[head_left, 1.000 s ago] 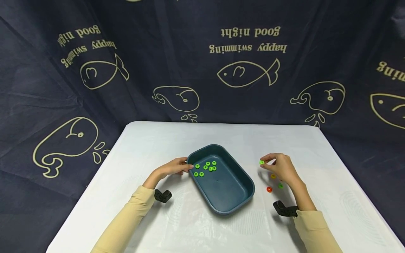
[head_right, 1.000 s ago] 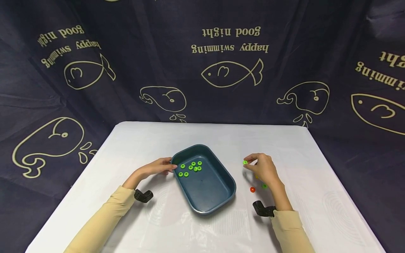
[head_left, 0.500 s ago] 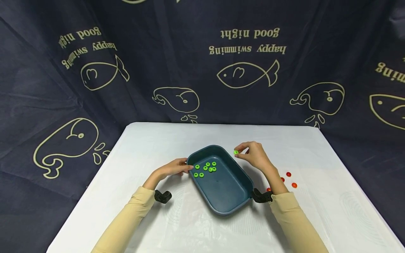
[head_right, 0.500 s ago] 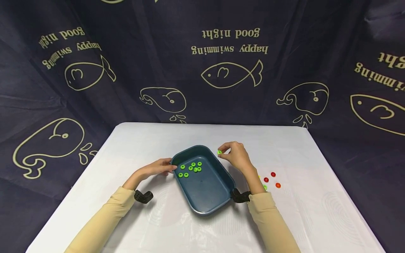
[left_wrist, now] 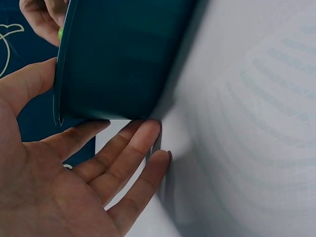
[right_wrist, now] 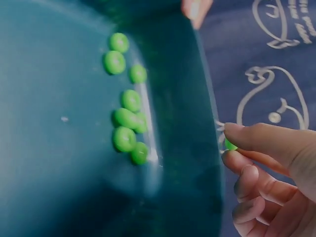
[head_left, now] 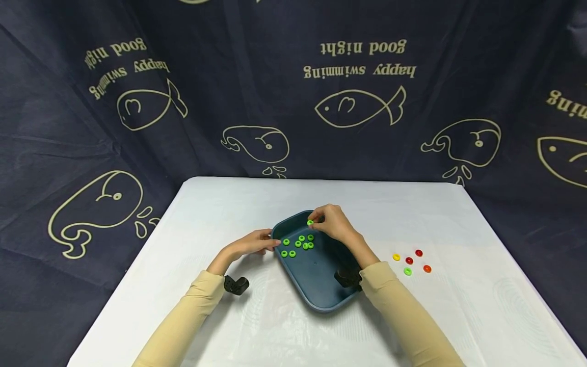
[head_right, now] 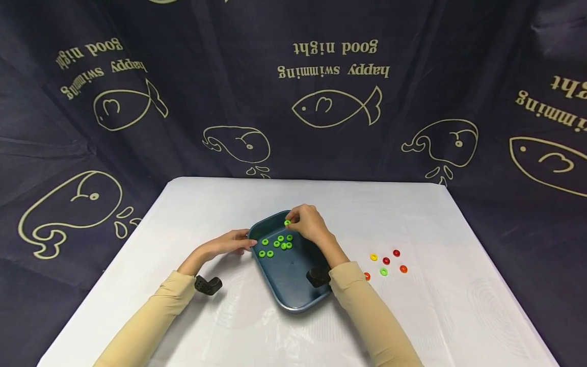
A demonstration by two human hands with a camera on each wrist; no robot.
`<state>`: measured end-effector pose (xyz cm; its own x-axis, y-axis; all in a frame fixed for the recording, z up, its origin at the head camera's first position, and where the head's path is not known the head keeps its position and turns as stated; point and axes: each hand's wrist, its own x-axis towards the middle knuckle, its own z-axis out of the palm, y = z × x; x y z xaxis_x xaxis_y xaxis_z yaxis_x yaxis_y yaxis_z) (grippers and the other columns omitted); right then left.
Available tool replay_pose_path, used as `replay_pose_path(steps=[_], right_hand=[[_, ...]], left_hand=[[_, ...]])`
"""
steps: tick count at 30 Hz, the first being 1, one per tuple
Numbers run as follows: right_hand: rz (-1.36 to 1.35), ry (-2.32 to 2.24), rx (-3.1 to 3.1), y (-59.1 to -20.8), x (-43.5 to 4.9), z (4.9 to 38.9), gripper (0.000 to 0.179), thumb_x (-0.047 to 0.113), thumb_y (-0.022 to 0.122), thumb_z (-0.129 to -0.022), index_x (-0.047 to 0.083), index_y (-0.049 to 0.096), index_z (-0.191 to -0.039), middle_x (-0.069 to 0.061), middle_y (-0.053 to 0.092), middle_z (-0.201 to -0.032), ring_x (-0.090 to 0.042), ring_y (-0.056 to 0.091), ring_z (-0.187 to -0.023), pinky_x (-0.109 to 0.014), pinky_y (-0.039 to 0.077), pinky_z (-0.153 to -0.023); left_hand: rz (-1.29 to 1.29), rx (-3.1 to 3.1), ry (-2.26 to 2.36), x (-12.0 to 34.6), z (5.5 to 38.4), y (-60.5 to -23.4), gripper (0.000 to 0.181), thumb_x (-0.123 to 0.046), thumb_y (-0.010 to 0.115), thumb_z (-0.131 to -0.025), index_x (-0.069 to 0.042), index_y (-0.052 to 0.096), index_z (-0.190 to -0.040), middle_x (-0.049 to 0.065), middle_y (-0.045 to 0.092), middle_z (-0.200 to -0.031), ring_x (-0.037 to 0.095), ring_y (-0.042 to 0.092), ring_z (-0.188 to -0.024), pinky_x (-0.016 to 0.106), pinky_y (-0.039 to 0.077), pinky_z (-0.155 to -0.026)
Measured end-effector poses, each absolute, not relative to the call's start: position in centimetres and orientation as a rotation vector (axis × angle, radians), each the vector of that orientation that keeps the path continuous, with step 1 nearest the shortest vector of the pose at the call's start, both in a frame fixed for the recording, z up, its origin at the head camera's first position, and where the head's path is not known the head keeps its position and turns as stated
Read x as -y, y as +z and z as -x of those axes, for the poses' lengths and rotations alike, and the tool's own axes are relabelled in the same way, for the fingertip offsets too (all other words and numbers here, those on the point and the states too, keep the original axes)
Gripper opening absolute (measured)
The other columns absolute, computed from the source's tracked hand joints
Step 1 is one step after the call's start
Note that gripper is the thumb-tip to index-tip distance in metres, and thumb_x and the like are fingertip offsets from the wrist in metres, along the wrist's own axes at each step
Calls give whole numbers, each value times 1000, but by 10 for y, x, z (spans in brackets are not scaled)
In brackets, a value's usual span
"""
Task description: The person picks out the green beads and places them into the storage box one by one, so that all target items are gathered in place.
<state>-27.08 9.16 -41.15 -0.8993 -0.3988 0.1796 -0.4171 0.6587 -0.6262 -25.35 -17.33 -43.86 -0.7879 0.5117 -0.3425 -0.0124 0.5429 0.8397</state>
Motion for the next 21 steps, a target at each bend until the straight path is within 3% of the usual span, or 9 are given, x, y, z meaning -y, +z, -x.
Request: replay_pose_path(steps=[8,21], right_hand=[[-656,1035,2915,-424,-77,279,16,9,75,-78,6,73,-93,-6,71,-86,-16,64,-78,-29,52,-71],[-653,992,2938,-430,-70,278,18,6,74,-78,2,72,-95,-8,71,-87,-18,65,-79,-29,53,-72]], left_hand=[[-447,-2208,1213,173,254,-439,63,-34,52,-94,4,34,-141,21,59,-122,32,59,-112,44,48,-94],[-476,-2210,1213,173,255,-440,55,-33,50,-96,3,40,-136,21,59,-121,32,58,-111,45,47,-94]])
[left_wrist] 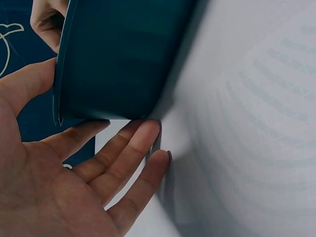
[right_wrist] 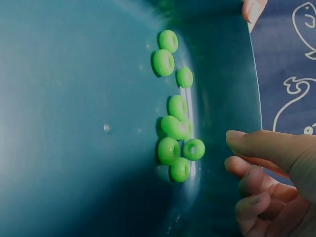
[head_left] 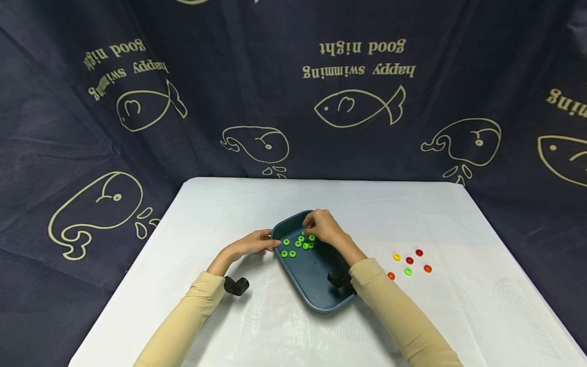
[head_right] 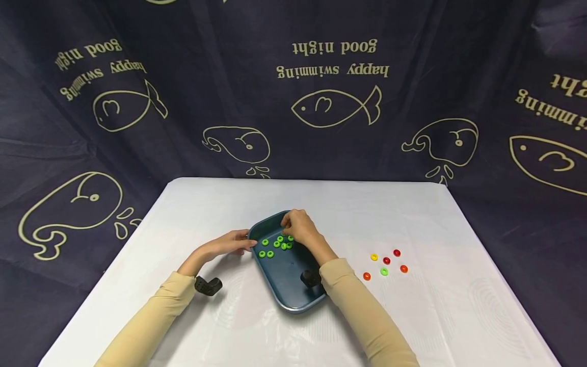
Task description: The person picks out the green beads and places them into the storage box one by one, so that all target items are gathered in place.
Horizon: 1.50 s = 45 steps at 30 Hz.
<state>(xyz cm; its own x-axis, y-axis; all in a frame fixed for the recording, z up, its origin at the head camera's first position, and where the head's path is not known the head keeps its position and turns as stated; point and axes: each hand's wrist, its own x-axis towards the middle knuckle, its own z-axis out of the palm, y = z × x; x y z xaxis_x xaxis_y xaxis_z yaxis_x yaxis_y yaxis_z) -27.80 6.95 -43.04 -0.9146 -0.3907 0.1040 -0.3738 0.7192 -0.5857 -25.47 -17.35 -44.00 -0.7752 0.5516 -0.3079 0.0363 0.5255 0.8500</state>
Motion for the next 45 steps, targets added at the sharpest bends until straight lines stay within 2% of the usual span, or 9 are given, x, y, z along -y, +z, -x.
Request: replay_pose_path(steps=[7,14,25,31,38,45], right_hand=[[649,-987,-2885,-425,-74,275,18,8,74,-79,3,72,-96,-7,71,-86,-18,65,-79,-30,53,-72],[676,-1014,-2898,-424,-80,274,19,10,74,-79,3,72,-97,-7,71,-89,-19,65,-83,-32,53,-74],[690,-1131,-2896,-417,-97,261,20,10,73,-80,1,72,-98,-9,71,-89,-22,64,-83,-37,52,-76],[686,-1158,-2943,-413,-110,257,19,11,74,-79,3,73,-97,-8,72,-88,-22,63,-78,-29,49,-67],[644,-1163,-2957,-406,-124,247,19,14,73,-81,5,73,-97,-9,72,-90,-14,57,-63,-25,47,-58],[580,-1151,-2995,-404,-135,240,19,15,73,-80,6,73,-98,-8,72,-89,-10,56,-59,-25,47,-57]], left_hand=[[-427,-2219,1207,173,254,-440,66,-35,51,-95,4,29,-144,20,59,-123,30,58,-111,45,47,-95],[-431,-2214,1219,173,255,-439,57,-34,52,-94,0,40,-139,18,60,-121,29,59,-110,46,47,-95],[-399,-2234,1210,172,257,-444,60,-34,53,-94,1,36,-141,17,61,-117,28,60,-111,42,49,-92],[-427,-2228,1212,172,256,-442,55,-34,52,-94,1,41,-136,18,61,-117,29,60,-110,43,49,-92],[-429,-2220,1212,171,256,-440,58,-34,52,-95,2,38,-139,19,60,-120,30,59,-111,43,48,-92],[-415,-2230,1213,171,256,-441,53,-33,53,-94,1,43,-135,17,62,-117,29,60,-109,42,48,-91]])
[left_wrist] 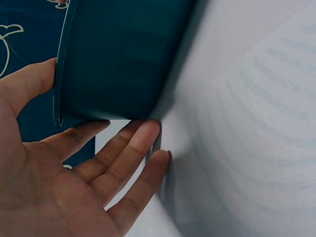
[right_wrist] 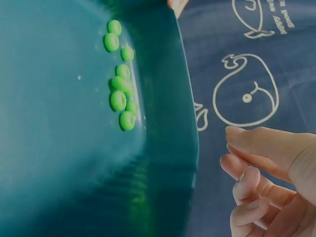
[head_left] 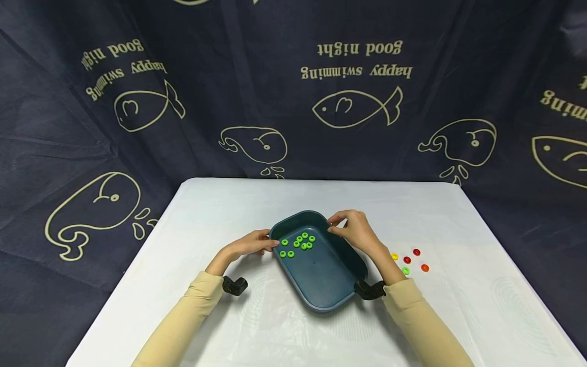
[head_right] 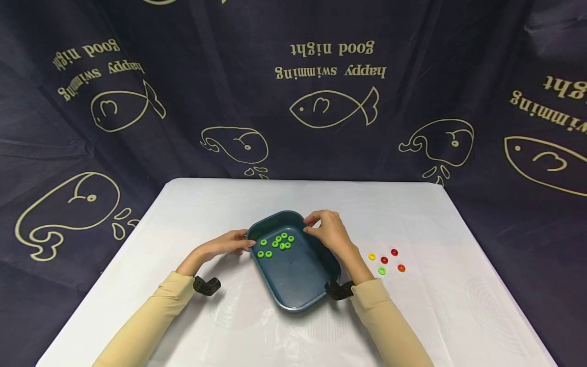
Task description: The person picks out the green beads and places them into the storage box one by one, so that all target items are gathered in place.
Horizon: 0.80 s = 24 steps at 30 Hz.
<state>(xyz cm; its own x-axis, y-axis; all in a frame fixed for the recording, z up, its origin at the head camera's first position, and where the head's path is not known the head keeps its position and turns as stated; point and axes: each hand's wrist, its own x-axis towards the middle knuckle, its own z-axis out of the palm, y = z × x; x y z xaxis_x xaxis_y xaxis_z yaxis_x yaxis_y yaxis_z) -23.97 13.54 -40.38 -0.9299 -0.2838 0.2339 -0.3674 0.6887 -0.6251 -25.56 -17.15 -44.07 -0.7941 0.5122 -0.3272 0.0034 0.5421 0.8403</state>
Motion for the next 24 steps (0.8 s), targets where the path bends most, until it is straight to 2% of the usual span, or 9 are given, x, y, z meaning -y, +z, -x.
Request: replay_pose_path(steps=[14,24], right_hand=[[-425,1076,2771,-407,-166,227,16,12,74,-79,8,74,-95,-10,73,-88,-11,55,-58,-23,45,-57],[-330,1089,2776,-413,-196,216,16,11,74,-79,6,73,-95,-12,73,-87,-16,55,-57,-22,43,-54]], left_hand=[[-457,-2225,1214,171,254,-441,51,-31,51,-95,4,44,-131,20,61,-118,31,59,-109,43,49,-91],[-413,-2214,1218,173,256,-441,59,-33,53,-94,1,37,-140,19,59,-123,29,59,-112,42,48,-93]])
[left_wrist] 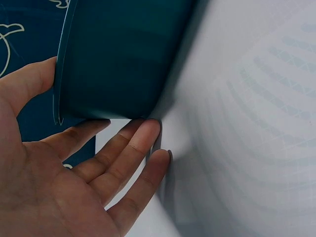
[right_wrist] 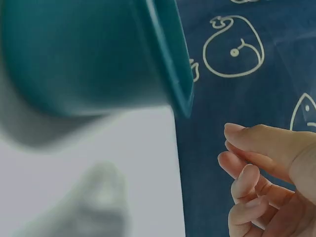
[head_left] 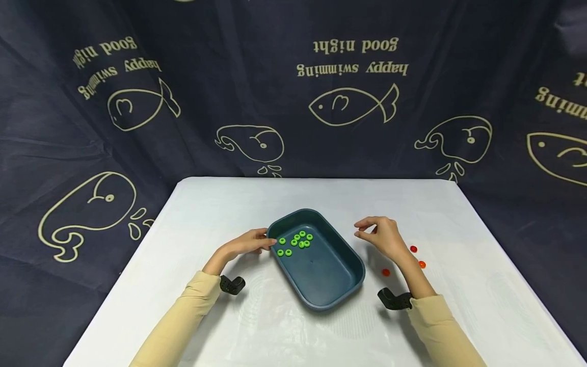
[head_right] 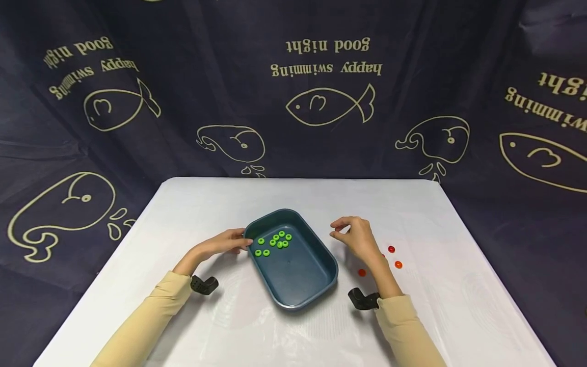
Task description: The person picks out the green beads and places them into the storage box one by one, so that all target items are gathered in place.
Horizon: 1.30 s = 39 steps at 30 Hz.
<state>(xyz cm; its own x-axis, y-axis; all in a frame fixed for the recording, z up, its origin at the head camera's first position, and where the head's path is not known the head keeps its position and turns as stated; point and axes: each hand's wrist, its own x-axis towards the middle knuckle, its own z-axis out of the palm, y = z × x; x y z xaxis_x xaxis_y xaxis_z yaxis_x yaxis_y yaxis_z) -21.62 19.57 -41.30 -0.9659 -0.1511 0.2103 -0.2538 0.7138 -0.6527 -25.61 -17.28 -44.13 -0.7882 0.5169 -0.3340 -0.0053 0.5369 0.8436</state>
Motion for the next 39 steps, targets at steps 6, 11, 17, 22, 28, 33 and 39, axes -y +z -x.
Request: replay_pose_path(steps=[6,11,17,22,28,33,39], right_hand=[[-286,1054,2764,-417,-209,210,17,11,75,-78,5,73,-93,-12,73,-84,-11,53,-55,-20,42,-53],[-242,1045,2772,-422,-223,201,17,12,74,-79,3,73,-94,-12,72,-84,-10,51,-55,-21,42,-51],[-190,1016,2792,-431,-242,191,18,12,73,-80,2,73,-94,-13,72,-86,-7,50,-56,-22,41,-50],[-162,979,2791,-440,-255,184,16,11,73,-80,2,73,-92,-14,72,-85,-6,50,-56,-22,40,-51],[-143,963,2802,-453,-268,176,13,12,74,-78,3,74,-88,-10,72,-78,-1,49,-54,-20,39,-50],[-96,990,2836,-461,-274,171,13,12,74,-79,3,73,-89,-10,72,-77,-3,54,-57,-21,41,-48],[-97,973,2853,-465,-279,166,13,9,75,-76,3,74,-87,-12,73,-82,-11,66,-66,-19,45,-55]], left_hand=[[-417,-2206,1219,172,257,-442,60,-34,52,-94,2,37,-140,21,58,-124,30,59,-112,44,47,-94],[-424,-2204,1220,173,257,-442,62,-33,52,-95,4,33,-141,23,58,-125,32,58,-113,45,47,-95],[-422,-2210,1208,174,258,-444,64,-35,52,-94,4,34,-141,22,58,-124,30,59,-112,43,48,-95],[-446,-2207,1214,174,258,-443,58,-34,52,-95,4,39,-137,22,59,-123,31,58,-112,43,48,-94],[-442,-2204,1218,173,257,-442,60,-33,52,-95,4,37,-139,21,59,-123,32,58,-113,44,48,-95],[-427,-2211,1223,173,257,-442,64,-32,52,-95,5,32,-142,22,58,-123,32,58,-113,44,48,-94],[-414,-2218,1223,173,257,-442,70,-33,52,-94,8,25,-144,22,59,-123,32,59,-112,43,48,-93]])
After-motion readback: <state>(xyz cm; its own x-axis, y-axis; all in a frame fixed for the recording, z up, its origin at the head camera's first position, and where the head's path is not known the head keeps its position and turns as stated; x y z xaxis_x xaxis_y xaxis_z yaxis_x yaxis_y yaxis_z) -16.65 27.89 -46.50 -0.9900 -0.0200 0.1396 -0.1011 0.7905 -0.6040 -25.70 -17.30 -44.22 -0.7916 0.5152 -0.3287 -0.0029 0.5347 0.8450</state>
